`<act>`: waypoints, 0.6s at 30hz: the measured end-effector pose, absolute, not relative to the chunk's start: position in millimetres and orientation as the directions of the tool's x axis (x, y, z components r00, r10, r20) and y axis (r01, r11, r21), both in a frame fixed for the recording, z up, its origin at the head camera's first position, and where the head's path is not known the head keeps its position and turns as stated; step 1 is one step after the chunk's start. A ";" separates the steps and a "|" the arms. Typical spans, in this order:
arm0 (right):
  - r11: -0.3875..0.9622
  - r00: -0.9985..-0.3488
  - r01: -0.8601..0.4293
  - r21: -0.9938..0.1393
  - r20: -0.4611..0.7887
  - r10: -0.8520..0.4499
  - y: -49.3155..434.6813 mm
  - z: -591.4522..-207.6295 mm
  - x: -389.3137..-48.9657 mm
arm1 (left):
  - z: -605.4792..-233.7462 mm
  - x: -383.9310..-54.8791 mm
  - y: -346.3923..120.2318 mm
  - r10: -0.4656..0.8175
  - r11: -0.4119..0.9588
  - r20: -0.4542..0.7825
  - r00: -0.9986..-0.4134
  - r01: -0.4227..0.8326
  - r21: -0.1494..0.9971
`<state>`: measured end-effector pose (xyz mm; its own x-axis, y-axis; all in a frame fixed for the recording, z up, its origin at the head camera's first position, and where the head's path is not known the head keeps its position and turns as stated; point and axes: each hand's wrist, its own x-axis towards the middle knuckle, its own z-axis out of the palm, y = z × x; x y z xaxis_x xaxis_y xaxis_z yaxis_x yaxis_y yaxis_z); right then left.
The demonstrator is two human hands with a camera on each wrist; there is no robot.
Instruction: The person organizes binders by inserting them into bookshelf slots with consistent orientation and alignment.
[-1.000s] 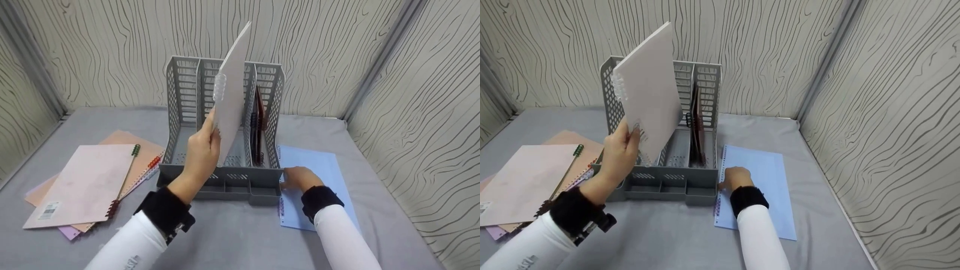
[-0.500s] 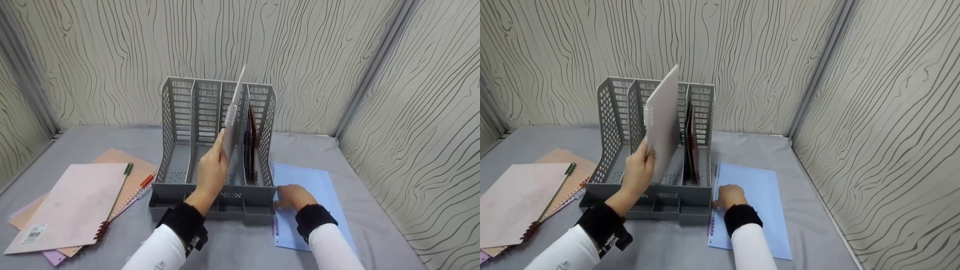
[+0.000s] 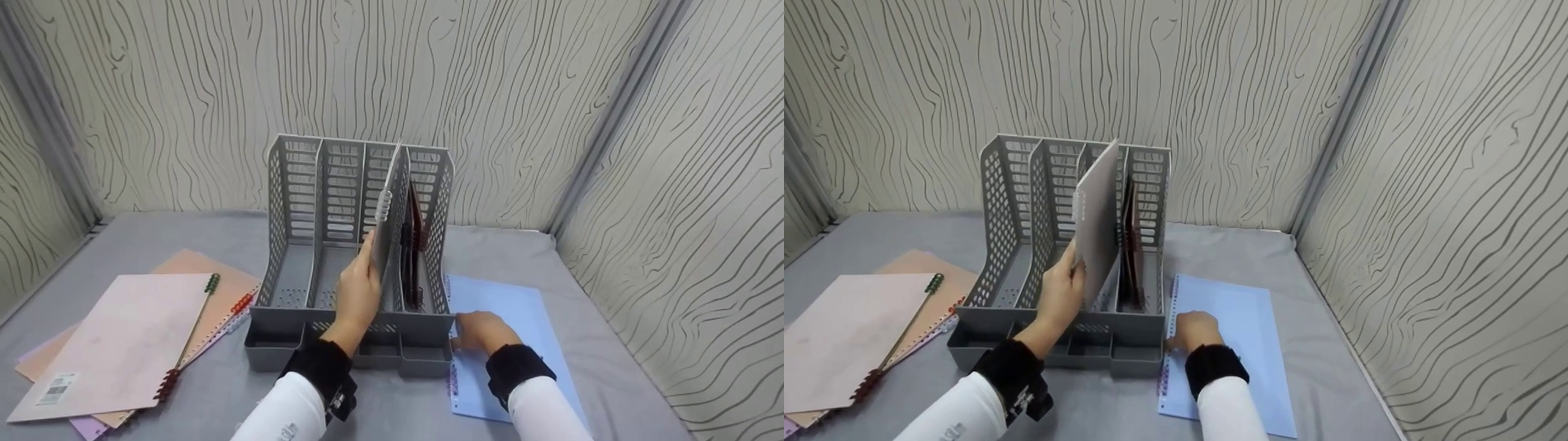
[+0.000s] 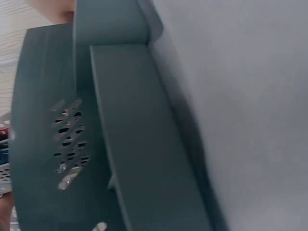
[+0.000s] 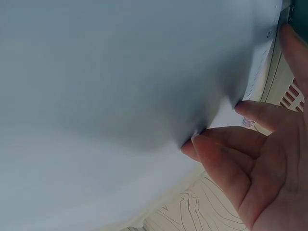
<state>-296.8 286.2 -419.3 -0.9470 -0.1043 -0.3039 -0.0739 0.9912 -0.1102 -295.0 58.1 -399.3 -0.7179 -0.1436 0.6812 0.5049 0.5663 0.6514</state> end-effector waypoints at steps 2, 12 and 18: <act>0.990 -0.949 -0.081 -0.114 -0.296 -0.112 286.3 -419.4 -296.1 | -402.7 -296.0 58.7 -0.155 0.566 0.661 -0.734 0.482 0.669; 0.987 -0.951 -0.123 -0.101 -0.272 -0.146 288.4 -413.4 -294.6 | -405.8 -299.2 60.6 -0.124 0.582 0.594 -0.795 0.427 0.692; 0.987 -0.952 -0.133 -0.092 -0.266 -0.153 287.8 -413.4 -295.1 | -406.2 -299.5 58.4 -0.084 0.548 0.542 -0.836 0.416 0.726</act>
<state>-295.1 287.8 -413.4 -0.9517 -0.1530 -0.2662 -0.1328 0.9868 -0.0923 -299.5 58.4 -406.2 -0.8363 -0.0835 0.5419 0.4157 0.5479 0.7259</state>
